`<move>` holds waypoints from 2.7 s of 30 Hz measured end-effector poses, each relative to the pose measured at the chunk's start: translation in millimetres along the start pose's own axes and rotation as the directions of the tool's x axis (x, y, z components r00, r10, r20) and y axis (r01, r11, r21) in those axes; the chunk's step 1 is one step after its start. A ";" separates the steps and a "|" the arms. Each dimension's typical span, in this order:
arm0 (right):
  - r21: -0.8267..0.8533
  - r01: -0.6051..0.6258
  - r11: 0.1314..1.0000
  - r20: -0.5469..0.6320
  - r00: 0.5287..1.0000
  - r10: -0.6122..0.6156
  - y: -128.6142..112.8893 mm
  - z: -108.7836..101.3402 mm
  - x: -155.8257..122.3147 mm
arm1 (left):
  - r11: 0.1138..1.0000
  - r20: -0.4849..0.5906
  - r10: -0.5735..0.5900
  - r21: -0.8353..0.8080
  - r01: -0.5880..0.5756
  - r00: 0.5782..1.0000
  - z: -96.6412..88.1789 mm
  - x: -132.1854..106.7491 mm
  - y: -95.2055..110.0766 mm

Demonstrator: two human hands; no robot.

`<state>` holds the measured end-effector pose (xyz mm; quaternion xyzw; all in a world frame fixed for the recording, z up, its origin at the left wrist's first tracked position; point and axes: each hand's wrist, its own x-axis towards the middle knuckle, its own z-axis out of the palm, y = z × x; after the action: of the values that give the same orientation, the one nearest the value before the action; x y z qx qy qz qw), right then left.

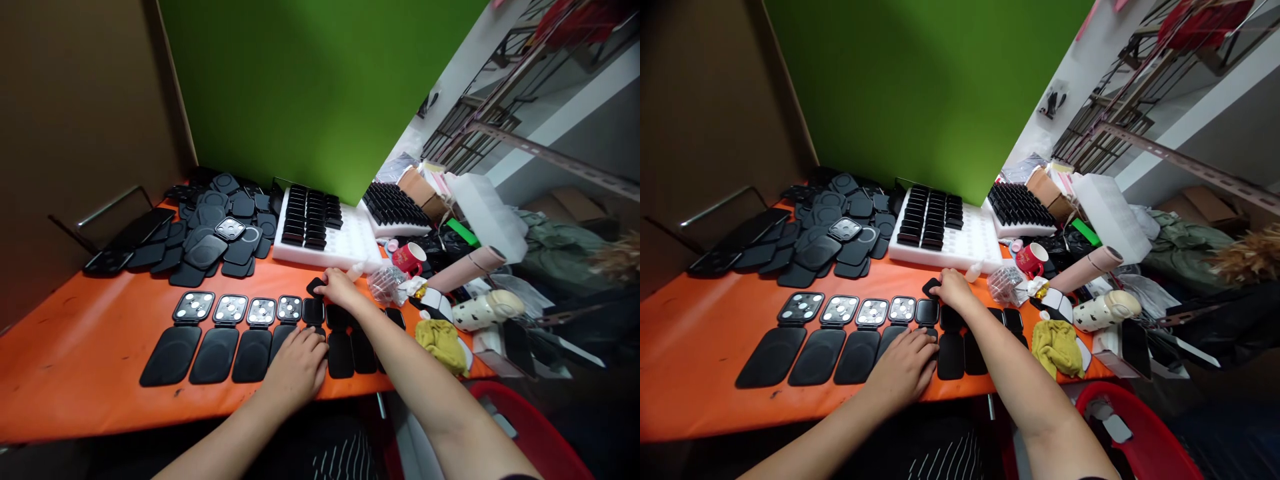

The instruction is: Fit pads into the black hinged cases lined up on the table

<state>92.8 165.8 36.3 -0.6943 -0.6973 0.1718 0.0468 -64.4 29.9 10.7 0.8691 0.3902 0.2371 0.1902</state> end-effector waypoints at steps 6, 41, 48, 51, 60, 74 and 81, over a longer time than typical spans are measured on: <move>0.075 0.108 0.991 -0.005 0.994 -0.108 -4.1 -7.5 -8.3 | 1.000 0.005 -0.001 -0.007 0.001 1.000 1.4 -0.5 -0.5; -0.239 0.360 0.902 0.077 0.933 -0.353 -34.4 11.5 -51.2 | 0.999 -0.025 0.000 -0.035 -0.001 1.000 -1.3 0.7 1.2; -0.206 0.280 0.938 -0.028 0.956 -0.291 -27.5 -0.3 -40.8 | 1.000 -0.026 0.000 -0.023 -0.001 1.000 -0.5 0.1 1.0; -0.134 0.259 0.956 -0.087 0.958 -0.272 -21.9 -13.9 -35.4 | 1.000 -0.022 -0.003 -0.022 0.002 1.000 -0.9 0.2 1.0; 0.387 0.311 0.868 0.154 0.906 -0.394 -36.0 -0.8 -27.9 | 1.000 -0.020 -0.024 0.000 0.024 1.000 -1.1 -0.4 1.6; 0.210 0.463 0.861 0.172 0.849 -0.499 -53.6 17.0 -8.3 | 1.000 -0.014 -0.028 0.000 0.028 0.999 -2.5 0.6 1.4; 0.173 0.477 0.862 0.118 0.858 -0.499 -50.7 25.5 -9.4 | 0.999 -0.004 -0.032 -0.007 0.032 0.999 -3.3 1.0 1.3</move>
<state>37.1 153.3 29.6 -0.4737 -0.8386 0.2566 0.0809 -64.9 30.4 14.4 0.8617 0.4036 0.2371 0.1961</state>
